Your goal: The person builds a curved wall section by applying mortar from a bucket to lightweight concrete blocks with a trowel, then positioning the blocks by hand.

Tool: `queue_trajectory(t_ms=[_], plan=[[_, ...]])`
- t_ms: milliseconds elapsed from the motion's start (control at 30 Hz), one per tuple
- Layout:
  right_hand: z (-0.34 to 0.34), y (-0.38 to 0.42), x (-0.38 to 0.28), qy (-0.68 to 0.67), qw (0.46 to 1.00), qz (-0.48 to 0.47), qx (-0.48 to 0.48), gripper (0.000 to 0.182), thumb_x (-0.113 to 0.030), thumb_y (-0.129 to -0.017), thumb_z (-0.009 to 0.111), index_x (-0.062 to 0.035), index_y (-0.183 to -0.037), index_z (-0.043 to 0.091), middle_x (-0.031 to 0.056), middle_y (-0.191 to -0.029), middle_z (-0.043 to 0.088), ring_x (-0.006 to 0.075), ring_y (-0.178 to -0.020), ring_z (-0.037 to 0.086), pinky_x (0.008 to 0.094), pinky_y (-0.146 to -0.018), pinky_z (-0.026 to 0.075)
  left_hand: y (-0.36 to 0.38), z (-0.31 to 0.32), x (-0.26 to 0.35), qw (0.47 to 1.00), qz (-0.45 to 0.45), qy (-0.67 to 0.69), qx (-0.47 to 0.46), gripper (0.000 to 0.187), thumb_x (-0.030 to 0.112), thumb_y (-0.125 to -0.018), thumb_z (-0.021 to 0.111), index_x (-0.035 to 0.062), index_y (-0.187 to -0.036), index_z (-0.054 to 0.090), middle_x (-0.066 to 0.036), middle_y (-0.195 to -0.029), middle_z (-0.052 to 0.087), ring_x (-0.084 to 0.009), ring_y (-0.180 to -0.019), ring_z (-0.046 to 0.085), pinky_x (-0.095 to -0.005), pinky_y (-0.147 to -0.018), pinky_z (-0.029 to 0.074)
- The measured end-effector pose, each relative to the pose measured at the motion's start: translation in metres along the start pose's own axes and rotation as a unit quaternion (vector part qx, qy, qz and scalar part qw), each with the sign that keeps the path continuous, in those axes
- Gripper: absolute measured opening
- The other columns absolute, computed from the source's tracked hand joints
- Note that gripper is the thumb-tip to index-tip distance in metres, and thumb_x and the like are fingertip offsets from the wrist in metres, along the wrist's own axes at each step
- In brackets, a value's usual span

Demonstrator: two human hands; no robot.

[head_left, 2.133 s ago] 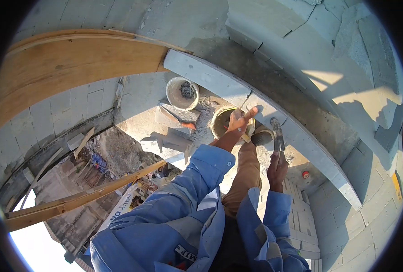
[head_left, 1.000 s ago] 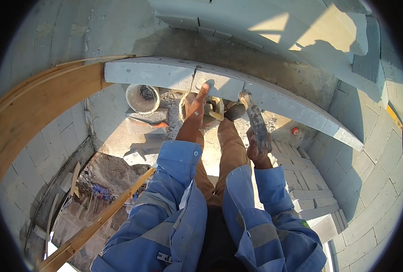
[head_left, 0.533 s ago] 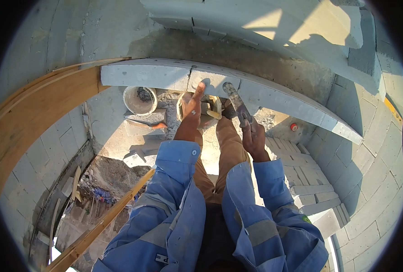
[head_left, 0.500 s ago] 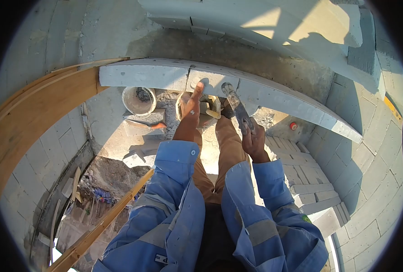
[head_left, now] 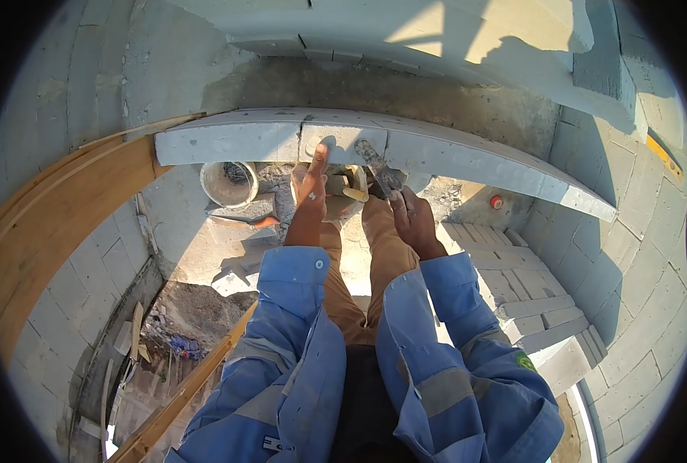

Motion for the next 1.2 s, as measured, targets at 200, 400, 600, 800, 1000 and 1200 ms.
queue_trajectory(t_ms=[200,400,600,800,1000,1200], plan=[[-0.006,0.016,-0.001,-0.023,1.0,0.008,0.003,0.04,-0.039,-0.103,0.054,-0.0012,-0.091,0.059,0.0203,-0.061,0.057,0.0386,-0.056,0.062,0.0432,-0.052,0.045,0.018,0.002,-0.006,0.999,-0.031,-0.023,-0.027,0.104,0.072,-0.084,0.064,0.0009,-0.154,0.032,-0.018,-0.156,0.038,-0.039,-0.143,0.04,-0.0555,-0.116,0.026],[-0.024,0.029,0.012,-0.024,0.999,-0.008,0.025,0.033,-0.032,-0.102,0.056,-0.0012,-0.092,0.062,0.0166,-0.059,0.059,0.033,-0.053,0.064,0.0392,-0.05,0.048,0.029,0.046,0.025,0.945,-0.07,0.234,0.218,0.101,0.081,-0.086,0.047,0.0205,-0.162,0.018,-0.014,-0.166,0.017,-0.0384,-0.15,0.026,-0.0545,-0.119,0.02],[-0.067,0.008,-0.021,-0.027,0.997,-0.07,-0.013,0.029,-0.03,-0.099,0.06,-0.0017,-0.092,0.063,0.0155,-0.06,0.059,0.0348,-0.052,0.063,0.0406,-0.049,0.048,0.014,0.077,0.046,0.892,-0.127,0.227,0.371,0.106,0.086,-0.079,0.049,0.0063,-0.149,0.038,-0.02,-0.155,0.035,-0.0365,-0.136,0.042,-0.0499,-0.114,0.03],[-0.092,-0.018,-0.031,-0.018,0.974,-0.211,-0.077,0.028,-0.032,-0.094,0.066,-0.0038,-0.092,0.064,0.0143,-0.066,0.061,0.0335,-0.056,0.065,0.0405,-0.049,0.049,0.01,0.091,0.054,0.799,-0.201,0.225,0.52,0.117,0.091,-0.073,0.052,-0.0079,-0.135,0.057,-0.025,-0.144,0.053,-0.0347,-0.123,0.058,-0.0454,-0.109,0.039],[-0.081,-0.045,0.002,0.166,0.962,-0.14,-0.167,0.035,-0.04,-0.092,0.069,-0.0058,-0.092,0.062,0.0162,-0.072,0.064,0.0344,-0.058,0.065,0.0425,-0.051,0.05,-0.005,0.081,0.035,0.792,-0.187,0.255,0.522,0.12,0.092,-0.073,0.049,-0.0109,-0.134,0.056,-0.027,-0.14,0.056,-0.0376,-0.12,0.059,-0.0467,-0.107,0.041],[-0.091,-0.055,-0.005,0.163,0.961,-0.124,-0.184,0.037,-0.04,-0.093,0.066,-0.0046,-0.09,0.06,0.0172,-0.066,0.063,0.0371,-0.057,0.064,0.0448,-0.052,0.05,0.009,0.095,0.053,0.782,-0.191,0.224,0.55,0.117,0.093,-0.075,0.046,-0.0101,-0.129,0.059,-0.027,-0.134,0.059,-0.039,-0.11,0.062,-0.0487,-0.101,0.045]])
Point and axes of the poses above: each hand's wrist, its own y-axis away from the middle knuckle, its own z-axis out of the palm, x = y × z, the point moved 3 cm from there along -y, towards the middle knuckle
